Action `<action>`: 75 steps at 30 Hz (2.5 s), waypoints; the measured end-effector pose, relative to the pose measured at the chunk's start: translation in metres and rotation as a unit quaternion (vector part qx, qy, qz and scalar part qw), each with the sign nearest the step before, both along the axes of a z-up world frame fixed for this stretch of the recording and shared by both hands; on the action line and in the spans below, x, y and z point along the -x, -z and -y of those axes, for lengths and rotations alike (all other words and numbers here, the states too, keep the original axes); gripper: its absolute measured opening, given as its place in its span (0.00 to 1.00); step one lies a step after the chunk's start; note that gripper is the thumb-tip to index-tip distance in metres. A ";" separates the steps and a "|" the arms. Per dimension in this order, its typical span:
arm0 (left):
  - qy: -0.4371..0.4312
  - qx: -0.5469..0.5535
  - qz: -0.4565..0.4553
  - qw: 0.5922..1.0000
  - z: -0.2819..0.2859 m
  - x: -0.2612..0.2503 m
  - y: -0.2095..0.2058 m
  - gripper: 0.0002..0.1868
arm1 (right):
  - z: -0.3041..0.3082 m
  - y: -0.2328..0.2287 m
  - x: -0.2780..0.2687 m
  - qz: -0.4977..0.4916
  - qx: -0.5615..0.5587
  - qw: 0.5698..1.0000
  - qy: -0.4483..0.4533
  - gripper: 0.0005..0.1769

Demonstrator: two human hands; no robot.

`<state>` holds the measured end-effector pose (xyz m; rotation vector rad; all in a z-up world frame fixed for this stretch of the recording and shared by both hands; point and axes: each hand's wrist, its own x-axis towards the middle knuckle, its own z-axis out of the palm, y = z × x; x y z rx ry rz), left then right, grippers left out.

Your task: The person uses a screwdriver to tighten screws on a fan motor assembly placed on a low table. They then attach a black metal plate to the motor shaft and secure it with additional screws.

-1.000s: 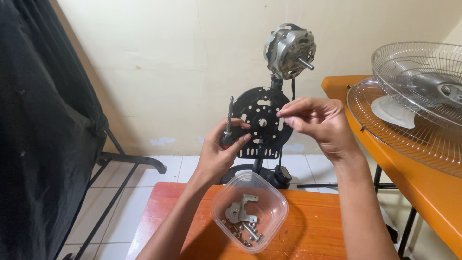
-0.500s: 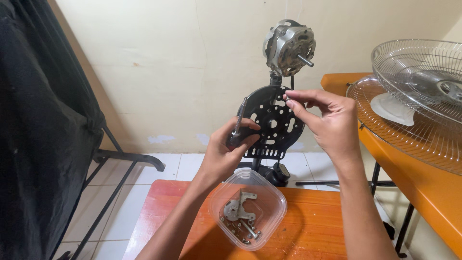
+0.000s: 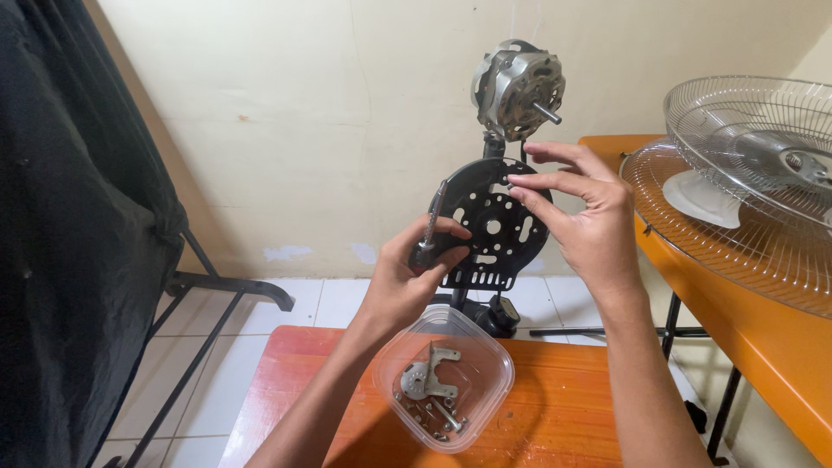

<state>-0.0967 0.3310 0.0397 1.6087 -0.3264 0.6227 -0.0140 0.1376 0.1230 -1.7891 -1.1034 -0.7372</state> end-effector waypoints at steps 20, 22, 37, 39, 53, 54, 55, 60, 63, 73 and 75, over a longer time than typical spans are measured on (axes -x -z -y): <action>0.012 0.060 -0.033 0.998 0.005 0.005 -0.009 0.29 | 0.026 0.027 -0.075 -0.343 -0.258 0.867 -0.254 0.11; 0.004 0.076 -0.035 0.996 0.004 -0.001 -0.012 0.33 | 0.024 0.028 -0.089 -0.348 -0.266 0.869 -0.232 0.12; -0.032 0.110 -0.034 0.993 -0.007 -0.065 -0.026 0.33 | -0.008 0.037 -0.144 -0.246 -0.278 0.922 -0.113 0.11; -0.040 0.123 -0.067 0.989 -0.009 -0.073 -0.028 0.32 | -0.015 0.040 -0.139 -0.239 -0.268 0.928 -0.100 0.11; -0.013 0.131 -0.070 0.989 -0.004 -0.126 -0.052 0.32 | -0.017 0.030 -0.142 -0.240 -0.346 0.907 -0.011 0.11; -0.011 0.129 -0.073 0.989 -0.003 -0.130 -0.052 0.32 | -0.016 0.029 -0.147 -0.250 -0.362 0.897 -0.038 0.11; -0.008 0.139 -0.068 0.988 -0.001 -0.134 -0.052 0.31 | -0.014 0.029 -0.151 -0.258 -0.378 0.887 -0.063 0.11; -0.002 0.175 -0.085 0.981 0.000 -0.142 -0.051 0.31 | -0.010 0.028 -0.167 -0.244 -0.392 0.884 -0.073 0.12; -0.021 0.175 -0.102 0.979 -0.004 -0.143 -0.051 0.32 | -0.012 0.022 -0.170 -0.218 -0.390 0.891 -0.082 0.12; -0.045 0.187 -0.042 0.980 -0.004 -0.153 -0.040 0.29 | -0.017 0.015 -0.154 -0.194 -0.361 0.909 -0.082 0.11; -0.046 0.175 -0.004 0.983 0.000 -0.158 -0.043 0.27 | -0.016 0.014 -0.152 -0.177 -0.340 0.922 -0.056 0.11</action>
